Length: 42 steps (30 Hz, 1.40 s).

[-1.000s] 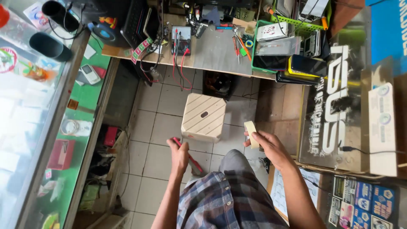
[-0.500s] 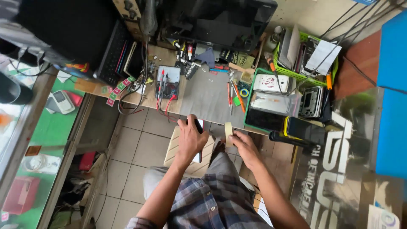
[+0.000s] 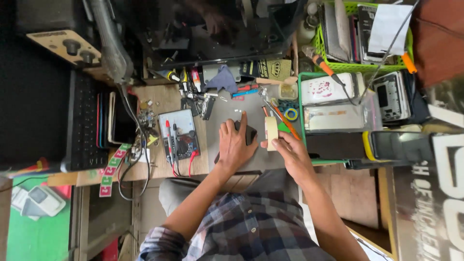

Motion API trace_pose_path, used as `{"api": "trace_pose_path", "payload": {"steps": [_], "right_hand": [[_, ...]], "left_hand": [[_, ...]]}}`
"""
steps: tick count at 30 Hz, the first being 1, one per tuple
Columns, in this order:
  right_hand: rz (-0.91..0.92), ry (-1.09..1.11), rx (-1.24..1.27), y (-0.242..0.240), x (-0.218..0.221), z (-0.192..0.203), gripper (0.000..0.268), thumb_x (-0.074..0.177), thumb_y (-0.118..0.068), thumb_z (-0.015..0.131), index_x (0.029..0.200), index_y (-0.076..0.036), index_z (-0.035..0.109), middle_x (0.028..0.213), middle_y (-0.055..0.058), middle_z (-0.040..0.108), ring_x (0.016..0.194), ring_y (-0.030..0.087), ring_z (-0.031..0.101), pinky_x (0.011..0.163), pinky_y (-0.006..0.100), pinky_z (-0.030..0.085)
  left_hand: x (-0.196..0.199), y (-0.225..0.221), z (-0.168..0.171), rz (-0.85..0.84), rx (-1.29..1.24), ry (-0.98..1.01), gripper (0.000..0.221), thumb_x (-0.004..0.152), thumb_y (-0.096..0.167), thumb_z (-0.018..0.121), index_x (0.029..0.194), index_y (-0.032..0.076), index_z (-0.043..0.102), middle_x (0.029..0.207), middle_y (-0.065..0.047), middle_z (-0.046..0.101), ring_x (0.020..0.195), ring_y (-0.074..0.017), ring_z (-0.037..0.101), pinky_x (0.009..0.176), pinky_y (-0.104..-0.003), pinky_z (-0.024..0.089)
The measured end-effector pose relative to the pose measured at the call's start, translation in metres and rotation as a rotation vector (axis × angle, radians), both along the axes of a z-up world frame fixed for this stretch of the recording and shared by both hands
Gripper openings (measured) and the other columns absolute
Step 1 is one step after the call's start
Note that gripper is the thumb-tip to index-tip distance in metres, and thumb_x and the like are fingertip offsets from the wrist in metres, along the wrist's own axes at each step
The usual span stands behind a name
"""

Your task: Applying adhesive tape to the frame of a smartphone to secure components during repair.

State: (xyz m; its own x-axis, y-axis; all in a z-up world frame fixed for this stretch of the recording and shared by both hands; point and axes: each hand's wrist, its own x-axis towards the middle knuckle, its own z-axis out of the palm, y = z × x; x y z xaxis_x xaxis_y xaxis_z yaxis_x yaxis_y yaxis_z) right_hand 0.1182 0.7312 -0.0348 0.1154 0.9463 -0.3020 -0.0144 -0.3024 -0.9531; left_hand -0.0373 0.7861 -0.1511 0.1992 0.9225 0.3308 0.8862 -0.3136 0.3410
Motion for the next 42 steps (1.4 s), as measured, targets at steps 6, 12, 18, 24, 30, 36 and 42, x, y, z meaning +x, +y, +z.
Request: {"api": "trace_pose_path", "payload": {"steps": [6,12,18,24,30,36,42], "right_hand": [[0.023,-0.062,0.198,0.004,0.0,-0.054,0.028,0.1,-0.014,0.064,0.121,0.004,0.07,0.099,0.015,0.074,0.107,0.02,0.07,0.107,0.045,0.05],[0.043,0.077,0.401,-0.009,0.02,-0.118,0.023,0.094,-0.009,0.061,0.104,0.01,0.069,0.078,0.024,0.071,0.103,0.035,0.072,0.105,0.053,0.051],[-0.006,0.612,0.629,-0.038,0.025,-0.128,0.019,0.095,-0.011,0.055,0.099,0.007,0.061,0.078,0.013,0.047,0.073,0.025,0.055,0.07,0.037,0.049],[0.375,0.574,0.439,-0.071,0.045,-0.128,0.035,0.098,-0.035,0.065,0.091,-0.002,0.056,0.065,0.013,0.062,0.077,0.038,0.069,0.079,0.046,0.049],[0.582,0.338,0.133,-0.078,0.027,-0.092,0.028,0.093,-0.03,0.073,0.085,-0.003,0.067,0.076,0.019,0.076,0.048,0.012,0.05,0.049,0.028,0.037],[0.673,0.553,0.397,-0.068,0.015,-0.081,0.034,0.097,-0.03,0.064,0.073,-0.01,0.053,0.055,-0.001,0.059,0.065,0.018,0.053,0.118,0.066,0.034],[0.832,0.249,0.116,-0.063,0.029,-0.095,0.039,0.096,-0.034,0.07,0.09,0.003,0.078,0.054,0.008,0.067,0.047,0.013,0.063,0.053,0.026,0.051]], "left_hand": [[-0.006,0.0,-0.02,-0.048,0.012,-0.018,0.082,0.078,0.049,0.074,0.145,0.007,0.057,0.108,-0.015,0.042,0.09,-0.0318,0.044,0.077,-0.04,0.04],[-0.015,-0.004,-0.009,-0.093,-0.048,-0.112,0.077,0.089,0.058,0.067,0.146,0.008,0.056,0.133,-0.019,0.041,0.105,-0.0375,0.045,0.083,-0.044,0.038],[-0.028,-0.037,0.051,-0.483,-0.41,-1.03,0.057,0.093,0.014,0.037,0.148,0.012,0.053,0.144,-0.019,0.039,0.131,-0.037,0.044,0.106,-0.046,0.038],[-0.038,-0.068,0.047,-0.699,-0.958,-1.355,0.025,0.099,0.03,0.067,0.095,0.007,0.058,0.085,-0.01,0.073,0.085,-0.0124,0.067,0.079,-0.027,0.051],[-0.051,-0.091,0.049,-0.692,-0.918,-0.944,0.028,0.098,0.038,0.068,0.085,0.016,0.055,0.076,0.006,0.07,0.085,-0.0097,0.042,0.077,-0.027,0.036],[-0.073,-0.091,0.037,-0.726,-0.968,-0.95,0.022,0.092,0.038,0.073,0.094,0.017,0.071,0.094,0.004,0.062,0.107,-0.0105,0.051,0.097,-0.026,0.041],[-0.07,-0.091,0.028,-0.75,-0.938,-0.81,0.022,0.094,0.043,0.07,0.091,0.021,0.068,0.084,0.006,0.053,0.1,-0.0114,0.049,0.088,-0.024,0.039]]}}
